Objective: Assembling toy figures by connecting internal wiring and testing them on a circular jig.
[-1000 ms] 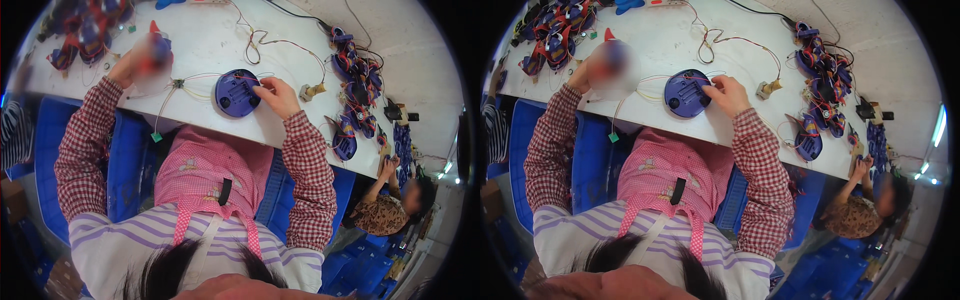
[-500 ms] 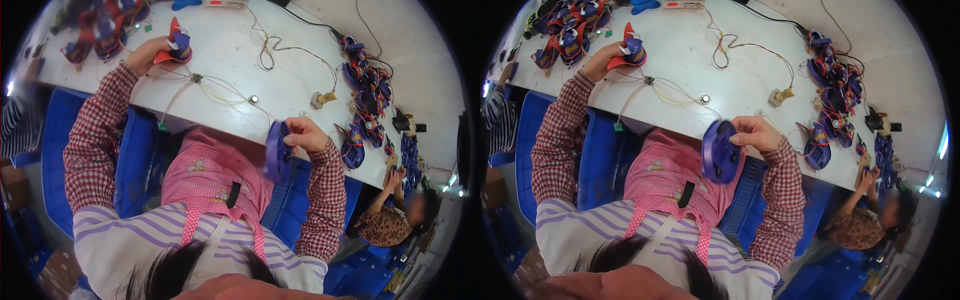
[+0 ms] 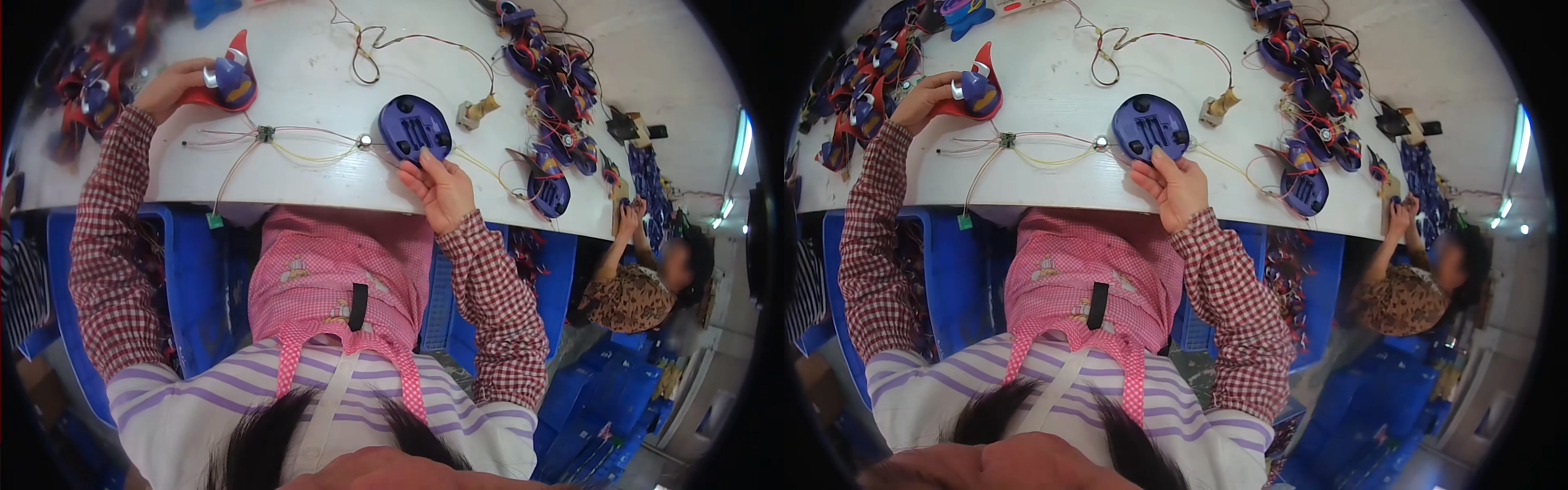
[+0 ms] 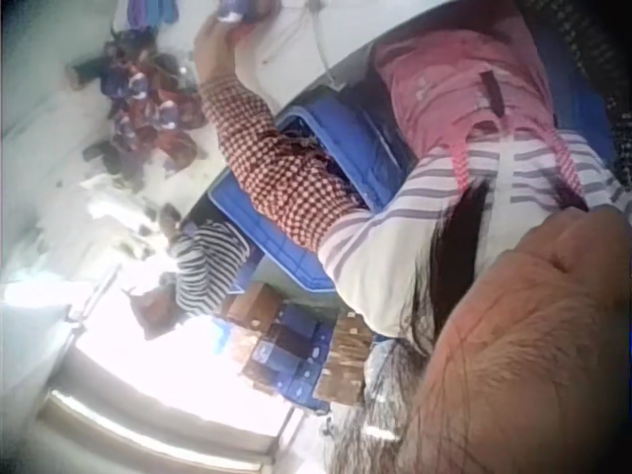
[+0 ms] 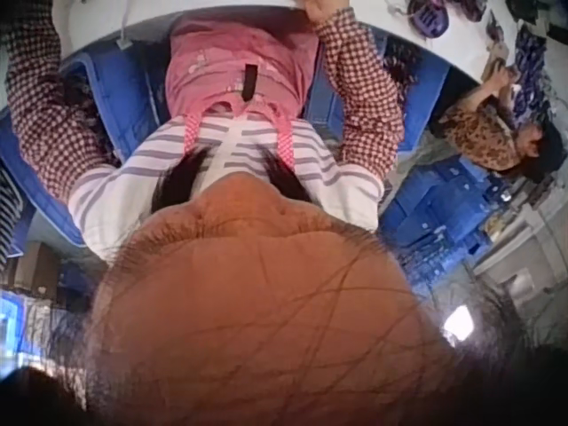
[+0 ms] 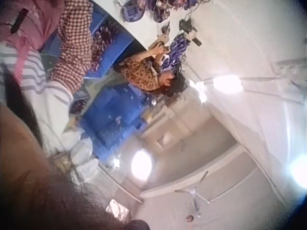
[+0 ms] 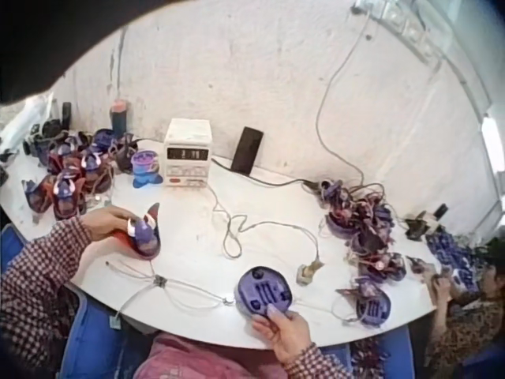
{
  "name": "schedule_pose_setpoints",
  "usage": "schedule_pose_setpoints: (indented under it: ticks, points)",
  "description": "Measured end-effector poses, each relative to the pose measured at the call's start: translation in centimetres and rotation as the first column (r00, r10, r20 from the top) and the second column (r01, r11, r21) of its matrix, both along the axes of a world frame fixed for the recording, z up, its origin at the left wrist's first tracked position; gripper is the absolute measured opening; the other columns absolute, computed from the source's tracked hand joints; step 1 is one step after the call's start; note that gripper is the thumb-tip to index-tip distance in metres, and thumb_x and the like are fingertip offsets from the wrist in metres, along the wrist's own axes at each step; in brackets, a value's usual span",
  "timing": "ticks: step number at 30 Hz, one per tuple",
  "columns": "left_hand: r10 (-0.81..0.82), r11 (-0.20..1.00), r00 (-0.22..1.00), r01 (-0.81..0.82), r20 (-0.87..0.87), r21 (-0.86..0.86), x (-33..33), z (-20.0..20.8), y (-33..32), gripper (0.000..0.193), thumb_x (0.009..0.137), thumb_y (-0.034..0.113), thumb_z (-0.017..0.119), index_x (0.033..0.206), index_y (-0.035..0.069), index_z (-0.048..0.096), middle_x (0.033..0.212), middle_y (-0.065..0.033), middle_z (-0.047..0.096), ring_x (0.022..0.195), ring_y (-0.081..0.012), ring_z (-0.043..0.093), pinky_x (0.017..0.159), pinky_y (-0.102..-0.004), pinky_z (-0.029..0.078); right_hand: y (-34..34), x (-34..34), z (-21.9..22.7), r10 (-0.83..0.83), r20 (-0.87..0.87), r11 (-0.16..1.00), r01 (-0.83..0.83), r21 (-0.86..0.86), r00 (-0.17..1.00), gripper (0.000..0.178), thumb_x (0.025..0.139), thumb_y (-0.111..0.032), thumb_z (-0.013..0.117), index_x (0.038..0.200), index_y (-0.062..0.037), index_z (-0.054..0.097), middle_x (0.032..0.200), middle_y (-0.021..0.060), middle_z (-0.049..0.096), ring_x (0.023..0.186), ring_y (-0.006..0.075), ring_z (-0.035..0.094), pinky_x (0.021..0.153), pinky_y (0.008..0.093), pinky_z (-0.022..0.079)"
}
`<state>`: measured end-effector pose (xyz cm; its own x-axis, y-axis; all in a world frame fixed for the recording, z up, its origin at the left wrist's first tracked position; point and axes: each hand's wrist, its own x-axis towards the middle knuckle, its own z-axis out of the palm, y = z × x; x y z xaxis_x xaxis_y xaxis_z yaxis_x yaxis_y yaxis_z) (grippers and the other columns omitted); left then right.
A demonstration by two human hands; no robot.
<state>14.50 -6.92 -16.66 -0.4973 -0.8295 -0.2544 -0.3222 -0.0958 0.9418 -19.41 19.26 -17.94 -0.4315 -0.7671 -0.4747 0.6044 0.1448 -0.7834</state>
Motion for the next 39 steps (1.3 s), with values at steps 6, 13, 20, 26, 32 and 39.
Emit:
schedule_pose_setpoints:
  ticks: [6,13,20,26,32,39]
  points:
    - [0.174,0.984,0.984,-0.172,-0.042,0.039,-0.4,0.4,0.9,0.037,0.09,0.018,0.056,0.123,0.003,0.054,0.118,-0.0129,0.057,0.1,-0.018,0.057,0.085,-0.023,0.048,-0.1,0.1,1.7,0.17,-0.043,0.975,-0.161,0.153,0.985,0.031,0.09,-0.019,0.059,0.103,0.0074,0.05,0.088,0.0151,0.061,0.076,0.0219,0.066,0.063,0.0272,0.057]
    - [0.098,0.866,0.97,-0.193,-0.222,-0.462,-5.7,1.8,9.6,0.028,0.089,0.019,0.057,0.112,0.004,0.057,0.1,-0.0077,0.06,0.081,-0.0138,0.055,0.071,-0.0222,0.044,-0.3,-9.9,2.4,0.245,-0.852,0.967,-0.056,0.248,0.462,0.043,0.081,-0.02,0.069,0.112,0.0026,0.051,0.082,0.0114,0.059,0.055,0.0149,0.055,0.044,0.0216,0.045]
    - [-0.02,0.609,0.955,0.248,0.297,-0.753,-20.3,-1.3,10.2,0.033,0.087,0.029,0.058,0.106,0.002,0.059,0.074,-0.0107,0.061,0.06,-0.0189,0.055,0.056,-0.0285,0.044,-7.8,-14.3,1.7,0.144,-0.937,0.974,-0.212,0.078,0.319,0.046,0.074,-0.021,0.076,0.107,0.0035,0.055,0.086,0.0091,0.061,0.06,0.0108,0.053,0.054,0.0208,0.046]
    - [-0.045,0.764,0.921,0.281,0.386,-0.581,-22.1,-3.0,9.1,0.028,0.085,0.026,0.056,0.098,0.002,0.06,0.067,-0.0114,0.062,0.057,-0.0239,0.059,0.054,-0.0322,0.046,-6.8,-9.7,4.8,0.164,-0.793,0.965,-0.263,0.005,0.587,0.031,0.073,-0.015,0.076,0.094,0.0029,0.061,0.082,0.0075,0.059,0.062,0.0122,0.054,0.054,0.0212,0.047]
    - [-0.044,0.745,0.966,0.202,0.255,-0.636,-22.3,-3.4,8.9,0.023,0.083,0.021,0.055,0.095,0.002,0.06,0.065,-0.0119,0.062,0.057,-0.0276,0.06,0.055,-0.0347,0.047,-6.1,-4.7,3.0,-0.058,-0.978,0.91,-0.391,-0.134,0.202,0.024,0.071,-0.008,0.075,0.091,-0.0012,0.063,0.08,0.0054,0.056,0.062,0.0127,0.055,0.052,0.0224,0.047]
    - [-0.014,0.748,0.983,0.132,0.183,-0.651,-22.2,-3.9,9.3,0.022,0.082,0.019,0.054,0.095,0.002,0.059,0.065,-0.0125,0.062,0.058,-0.029,0.06,0.056,-0.0362,0.047,-5.9,-3.4,1.1,-0.177,-0.982,0.895,-0.427,-0.13,-0.071,0.026,0.07,-0.007,0.076,0.092,-0.005,0.062,0.083,0.0048,0.056,0.064,0.0137,0.055,0.052,0.0232,0.046]
